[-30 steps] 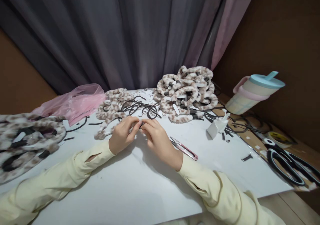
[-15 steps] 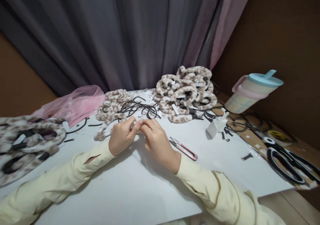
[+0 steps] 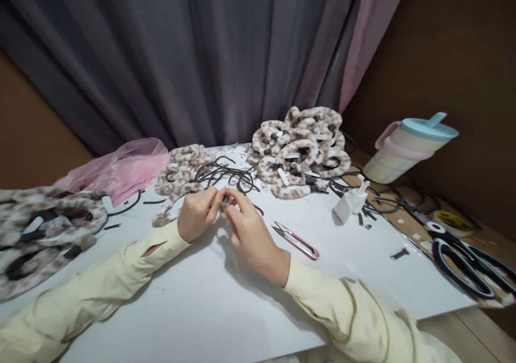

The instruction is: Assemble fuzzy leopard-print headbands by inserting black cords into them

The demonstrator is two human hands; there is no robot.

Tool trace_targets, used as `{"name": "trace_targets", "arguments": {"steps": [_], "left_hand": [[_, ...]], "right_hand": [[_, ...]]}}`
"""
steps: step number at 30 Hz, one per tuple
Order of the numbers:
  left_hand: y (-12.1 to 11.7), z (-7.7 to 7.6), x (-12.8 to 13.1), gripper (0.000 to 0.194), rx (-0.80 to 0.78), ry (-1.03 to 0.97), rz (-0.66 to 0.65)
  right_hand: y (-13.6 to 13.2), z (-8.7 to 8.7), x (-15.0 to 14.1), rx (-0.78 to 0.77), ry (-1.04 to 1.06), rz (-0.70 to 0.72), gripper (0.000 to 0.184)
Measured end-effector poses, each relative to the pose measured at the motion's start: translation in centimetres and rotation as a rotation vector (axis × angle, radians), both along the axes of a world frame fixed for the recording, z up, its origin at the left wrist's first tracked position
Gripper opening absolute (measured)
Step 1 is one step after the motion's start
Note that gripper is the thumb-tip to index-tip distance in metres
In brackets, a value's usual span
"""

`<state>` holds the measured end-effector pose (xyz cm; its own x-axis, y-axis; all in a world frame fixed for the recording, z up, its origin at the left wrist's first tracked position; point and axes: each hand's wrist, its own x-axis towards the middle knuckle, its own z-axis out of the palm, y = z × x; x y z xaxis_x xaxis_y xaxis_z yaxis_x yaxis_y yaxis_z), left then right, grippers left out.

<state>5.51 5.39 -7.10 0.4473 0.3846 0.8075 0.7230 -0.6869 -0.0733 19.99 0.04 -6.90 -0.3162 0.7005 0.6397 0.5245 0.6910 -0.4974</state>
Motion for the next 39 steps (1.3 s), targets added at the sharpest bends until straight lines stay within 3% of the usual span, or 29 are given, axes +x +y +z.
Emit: {"name": "trace_targets", "arguments": {"steps": [12,21,27,33,39], "left_hand": [[0.5,0.0,-0.4,0.028,0.012,0.005,-0.035],[0.2,1.4,-1.1,0.031,-0.396,0.039,-0.319],[-1.5,2.4,-0.3,0.033,-0.506,-0.006,-0.469],[-2.0,2.8,-0.3,0.032,-0.399,0.064,-0.533],[-1.7,3.1,-0.7,0.028,0.075,0.326,-0.492]], "right_hand": [[-0.4,0.2,0.3,-0.034,-0.012,0.044,0.021],[1.4,1.3,1.9,-0.015,-0.006,0.041,0.021],[2.0,1.1,2.1,-0.024,-0.072,0.044,0.022],[2.2,1.1,2.4,-0.033,-0.128,0.115,0.021],[1.9,2.3,3.3,-0.03,-0.162,0.244,0.021]]}}
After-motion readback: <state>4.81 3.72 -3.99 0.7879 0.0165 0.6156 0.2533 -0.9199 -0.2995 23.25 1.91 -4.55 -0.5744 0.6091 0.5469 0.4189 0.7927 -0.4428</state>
